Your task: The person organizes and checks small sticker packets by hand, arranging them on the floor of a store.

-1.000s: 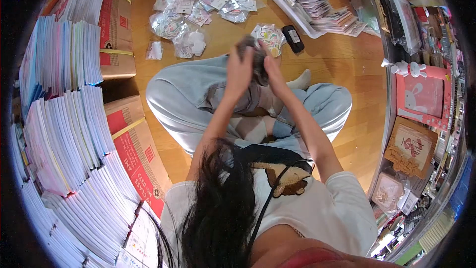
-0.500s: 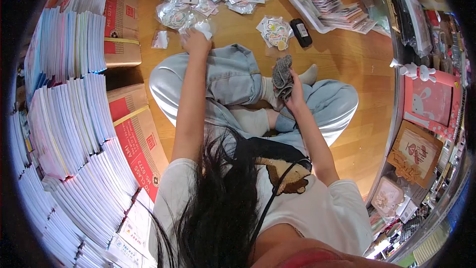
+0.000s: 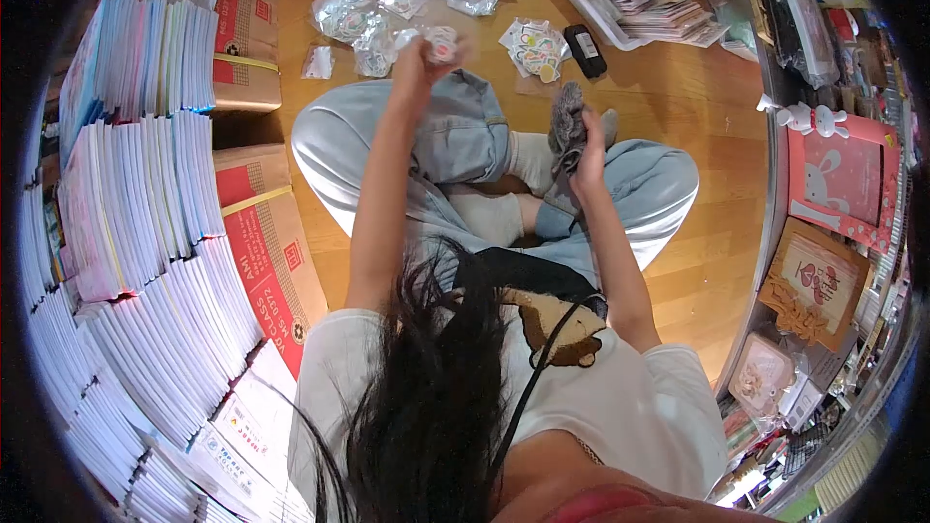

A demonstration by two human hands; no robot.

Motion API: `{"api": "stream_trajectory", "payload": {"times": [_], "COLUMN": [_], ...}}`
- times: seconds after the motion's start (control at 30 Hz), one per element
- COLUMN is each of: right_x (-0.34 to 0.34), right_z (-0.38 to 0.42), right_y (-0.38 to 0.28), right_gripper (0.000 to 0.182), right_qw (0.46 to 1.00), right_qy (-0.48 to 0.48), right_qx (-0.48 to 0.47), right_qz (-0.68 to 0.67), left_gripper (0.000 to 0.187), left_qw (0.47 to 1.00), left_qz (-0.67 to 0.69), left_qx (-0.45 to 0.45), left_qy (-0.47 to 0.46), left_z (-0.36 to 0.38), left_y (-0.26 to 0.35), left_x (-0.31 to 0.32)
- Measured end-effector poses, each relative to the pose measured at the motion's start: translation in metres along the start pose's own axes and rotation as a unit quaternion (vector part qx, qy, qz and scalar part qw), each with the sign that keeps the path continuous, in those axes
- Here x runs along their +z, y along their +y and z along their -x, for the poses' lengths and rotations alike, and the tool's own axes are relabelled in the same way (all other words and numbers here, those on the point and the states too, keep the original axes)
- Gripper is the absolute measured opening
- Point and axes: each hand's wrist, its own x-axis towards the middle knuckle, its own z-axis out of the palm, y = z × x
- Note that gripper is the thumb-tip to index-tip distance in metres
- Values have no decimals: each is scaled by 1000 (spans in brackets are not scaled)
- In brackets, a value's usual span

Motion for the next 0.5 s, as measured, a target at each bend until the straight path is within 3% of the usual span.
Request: {"api": "stream_trajectory", "payload": {"times": [0.07, 0.13, 0.27, 0.33, 0.37, 0.4, 0.43, 0.5], "right_x": [20, 47, 79, 80, 80, 83, 88, 94], "right_z": [6, 20, 30, 12, 3, -5, -12, -33], "right_y": [-24, -38, -28, -16, -14, -15, -18, -27], "right_gripper": [35, 34, 31, 29, 26, 24, 23, 22], "right_qw": [973, 877, 728, 661, 638, 633, 627, 637], "right_qy": [-33, -46, -111, -104, -77, -51, -25, 22], "right_qx": [-157, -312, -300, -314, -365, -367, -368, -334], "right_qz": [164, 364, 607, 674, 674, 680, 686, 695], "left_gripper": [47, 46, 47, 46, 46, 47, 47, 42], "left_qw": [996, 990, 955, 978, 986, 991, 990, 997], "left_qz": [77, 104, 248, 184, 152, 122, 120, 48], "left_qx": [-18, -60, -69, -62, -58, -56, -42, -20], "left_qy": [-44, -72, -149, -77, -39, 0, -55, -60], "left_z": [20, 34, 53, 53, 53, 54, 53, 58], "left_y": [-12, -31, -51, -57, -61, -66, -72, -82], "left_x": [16, 28, 55, 62, 63, 62, 58, 60]}}
